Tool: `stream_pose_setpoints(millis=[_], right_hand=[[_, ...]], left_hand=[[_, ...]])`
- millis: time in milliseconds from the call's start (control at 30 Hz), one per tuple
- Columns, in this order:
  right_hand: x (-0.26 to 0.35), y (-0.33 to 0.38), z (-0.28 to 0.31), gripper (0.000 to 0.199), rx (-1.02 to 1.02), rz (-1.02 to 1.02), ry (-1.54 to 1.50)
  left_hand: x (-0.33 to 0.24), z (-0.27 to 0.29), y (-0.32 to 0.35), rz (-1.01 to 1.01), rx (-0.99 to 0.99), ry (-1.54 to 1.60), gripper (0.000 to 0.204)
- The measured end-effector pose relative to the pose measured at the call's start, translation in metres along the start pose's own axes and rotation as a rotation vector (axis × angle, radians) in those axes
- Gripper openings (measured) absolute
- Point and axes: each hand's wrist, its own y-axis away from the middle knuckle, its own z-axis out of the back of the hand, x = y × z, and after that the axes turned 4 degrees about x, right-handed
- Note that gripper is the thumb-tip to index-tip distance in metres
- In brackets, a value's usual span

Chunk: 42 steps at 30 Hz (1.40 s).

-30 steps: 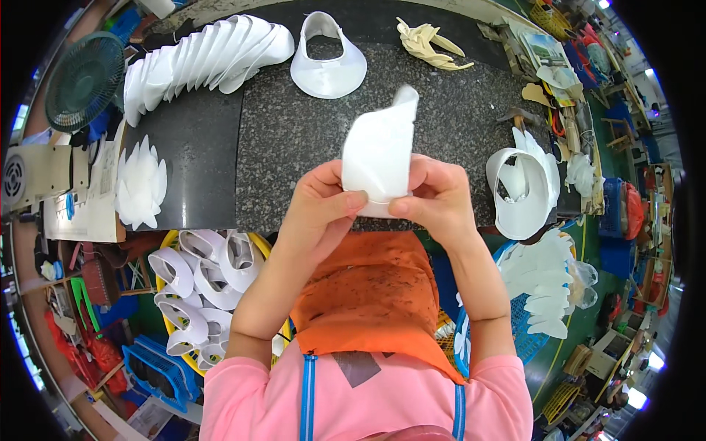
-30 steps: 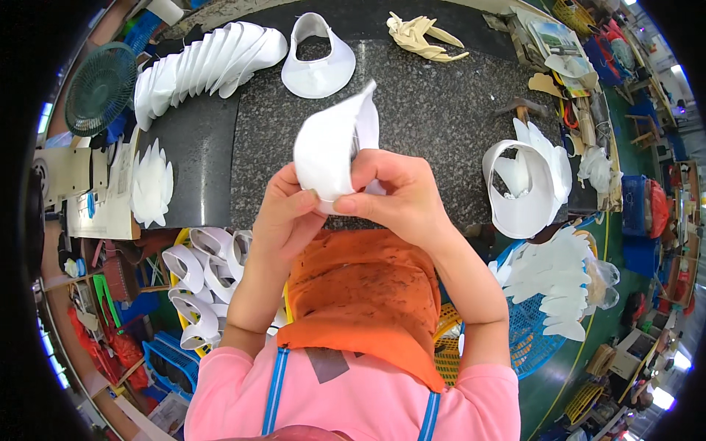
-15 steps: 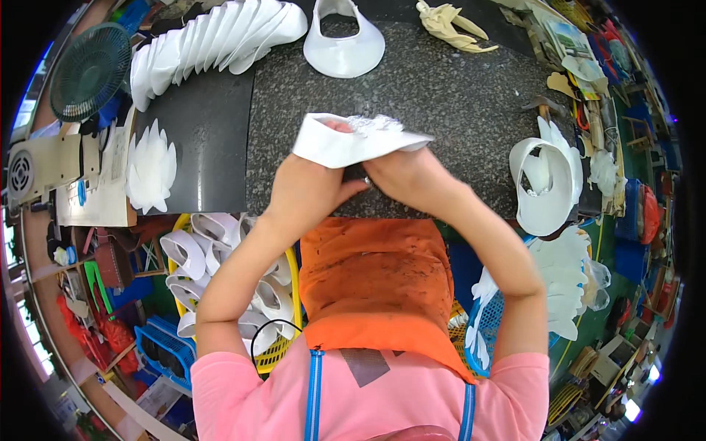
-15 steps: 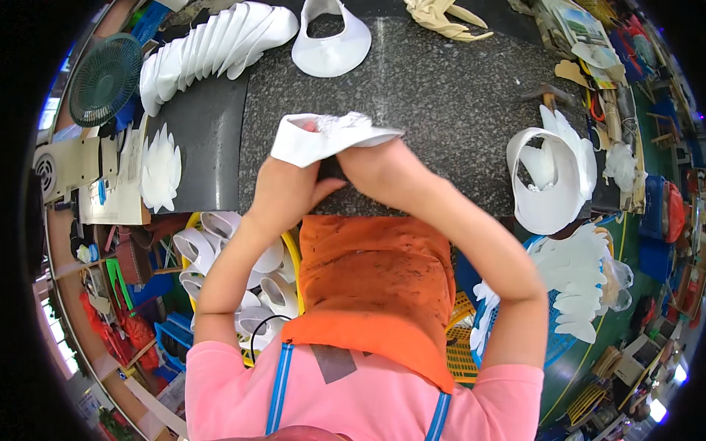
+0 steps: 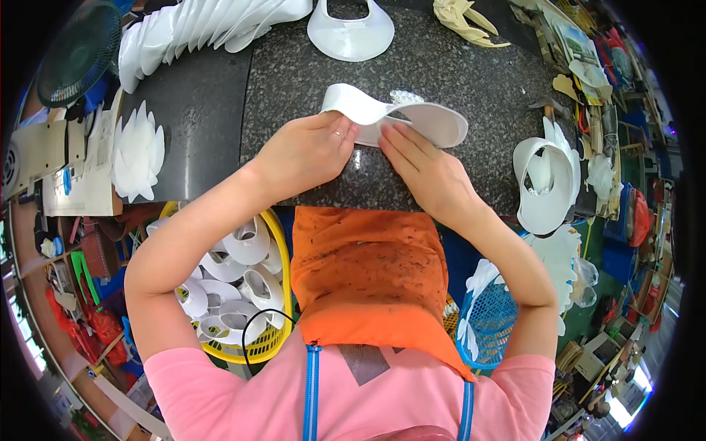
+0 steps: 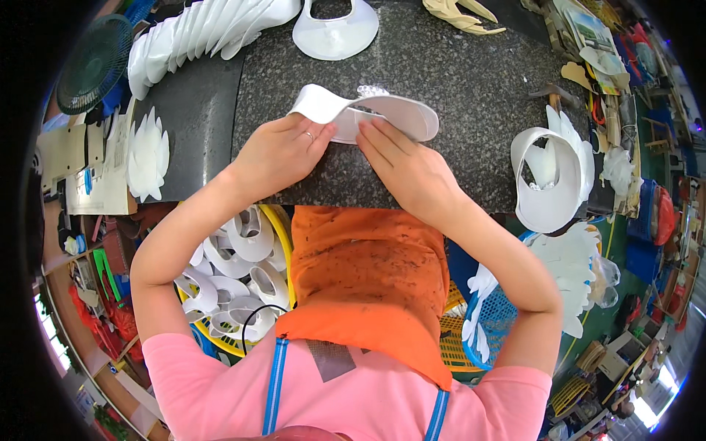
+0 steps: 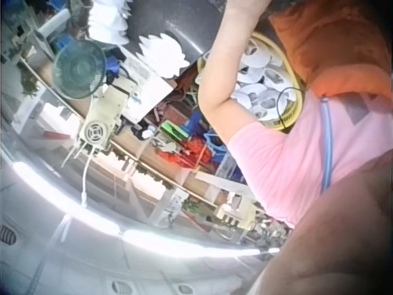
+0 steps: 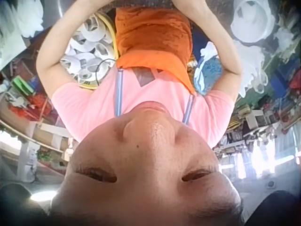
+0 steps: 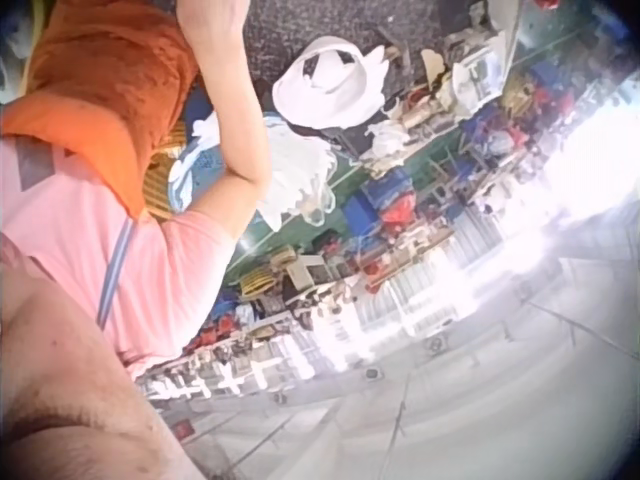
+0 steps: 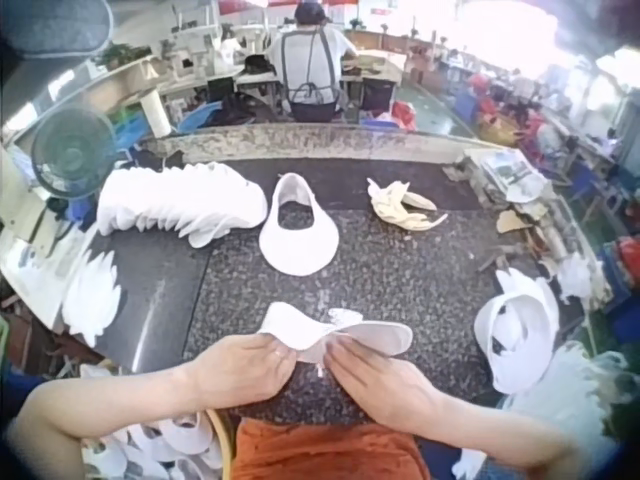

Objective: The person attaches a white leather shoe upper to its lining by folding the edges over and pressing them together by hand. They handle several white shoe uppers and u-shaped lining components, fitting them together one by one at a workstation.

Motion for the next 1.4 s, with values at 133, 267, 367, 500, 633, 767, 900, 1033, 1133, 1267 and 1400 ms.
stream_pose_setpoints(millis=[133,267,367,500,633,767,900,1033,1133,1267,1400], right_hand=[[-0.002,0.011,0.015,0.038,0.01,0.078,0.052],[-0.003,0.04,0.035,0.029,-0.084,-0.089,0.045],[0.003,0.053,0.048,0.035,-0.353,-0.378,0.012],[0.023,0.024,0.031,0.054,-0.09,-0.065,0.048],[0.04,0.02,-0.004,0.051,-0.018,-0.135,-0.074],[0.008,0.035,0.011,0.036,-0.191,-0.101,-0.089],[-0.001,0.017,0.025,0.042,-0.284,-0.681,-0.525],[0.015,0.002,0.02,0.028,-0.41,-0.765,-1.198],[0.018,0.002,0.025,0.022,-0.403,-0.78,-1.277],[0.012,0.011,0.028,0.019,-0.357,-0.786,-1.173],[0.0,0.001,0.04,0.018,-0.429,-0.525,-0.856]], left_hand=[[-0.002,0.002,-0.013,0.009,0.033,-0.005,0.028],[0.001,0.038,-0.028,0.009,0.133,0.22,0.017],[0.002,0.06,-0.025,0.074,0.143,0.288,0.012],[-0.001,0.061,-0.026,0.158,0.233,0.146,0.03],[-0.044,0.011,-0.02,0.193,0.072,0.113,0.038],[-0.029,-0.008,-0.003,0.175,-0.1,0.161,0.032],[-0.036,0.016,-0.012,0.189,-0.246,0.268,0.029],[-0.049,0.023,-0.012,0.284,-0.311,0.229,0.03],[-0.058,0.024,-0.006,0.327,-0.243,0.369,0.036],[-0.027,0.059,-0.024,0.634,-0.414,0.396,0.052],[0.007,0.04,-0.021,0.775,-0.239,0.91,0.04]])
